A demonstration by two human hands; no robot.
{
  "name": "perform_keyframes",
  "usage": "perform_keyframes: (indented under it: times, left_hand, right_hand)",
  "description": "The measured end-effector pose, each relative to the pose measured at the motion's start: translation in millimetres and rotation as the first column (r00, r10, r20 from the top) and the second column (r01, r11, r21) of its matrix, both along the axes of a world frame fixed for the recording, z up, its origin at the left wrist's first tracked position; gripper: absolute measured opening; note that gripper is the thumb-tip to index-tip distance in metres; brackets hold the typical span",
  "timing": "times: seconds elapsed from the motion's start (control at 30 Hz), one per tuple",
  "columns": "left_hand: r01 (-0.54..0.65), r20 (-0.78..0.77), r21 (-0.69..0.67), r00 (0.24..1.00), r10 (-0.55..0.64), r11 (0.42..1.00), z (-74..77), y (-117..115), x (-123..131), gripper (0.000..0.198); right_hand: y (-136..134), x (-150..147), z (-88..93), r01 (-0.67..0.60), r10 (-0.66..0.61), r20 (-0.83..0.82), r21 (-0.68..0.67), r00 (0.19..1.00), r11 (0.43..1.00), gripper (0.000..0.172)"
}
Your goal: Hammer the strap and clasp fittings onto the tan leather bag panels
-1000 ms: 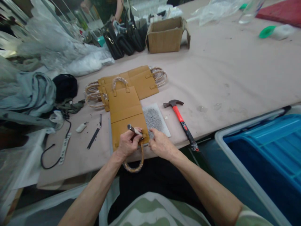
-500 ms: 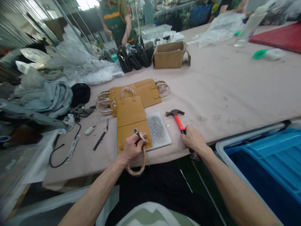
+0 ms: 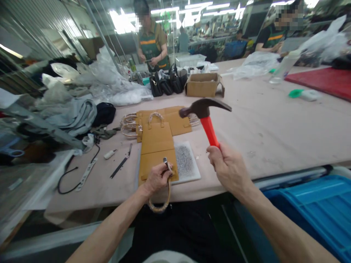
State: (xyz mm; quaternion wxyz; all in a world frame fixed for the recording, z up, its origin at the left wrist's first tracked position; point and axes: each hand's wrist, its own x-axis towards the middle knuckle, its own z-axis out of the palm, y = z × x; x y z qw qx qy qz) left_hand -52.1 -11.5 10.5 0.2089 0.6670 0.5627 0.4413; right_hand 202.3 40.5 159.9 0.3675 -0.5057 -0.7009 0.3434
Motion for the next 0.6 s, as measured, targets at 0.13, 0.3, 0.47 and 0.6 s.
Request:
perform_keyframes:
  times: [0.13,0.3,0.47,0.6]
  left_hand:
    - [0.003,0.003,-0.007,1.000,-0.003,1.000,0.0,1,0,0.009]
    - [0.005,0.007,-0.006,1.000,-0.005,1.000,-0.8,2,0,0.008]
    - [0.012,-0.004,-0.002,1.000,-0.012,1.000,-0.2,2,-1,0.010]
    - [0.019,-0.020,-0.013,1.000,-0.019,1.000,-1.6,0,-4,0.009]
  right_hand:
    - [-13,2,12.9,-0.300,0.171,0.454,0.230,0.875,0.926,0.032]
    - [-19,-2,27.1,-0.329,0.150,0.509,0.283,0.848,0.901,0.033]
    - [-25,-3,25.7,-0.170,0.048,0.306,0.385,0.951,0.907,0.034]
    - [-21,2,28.0,-0.369,0.178,0.569,0.240,0.803,0.898,0.039]
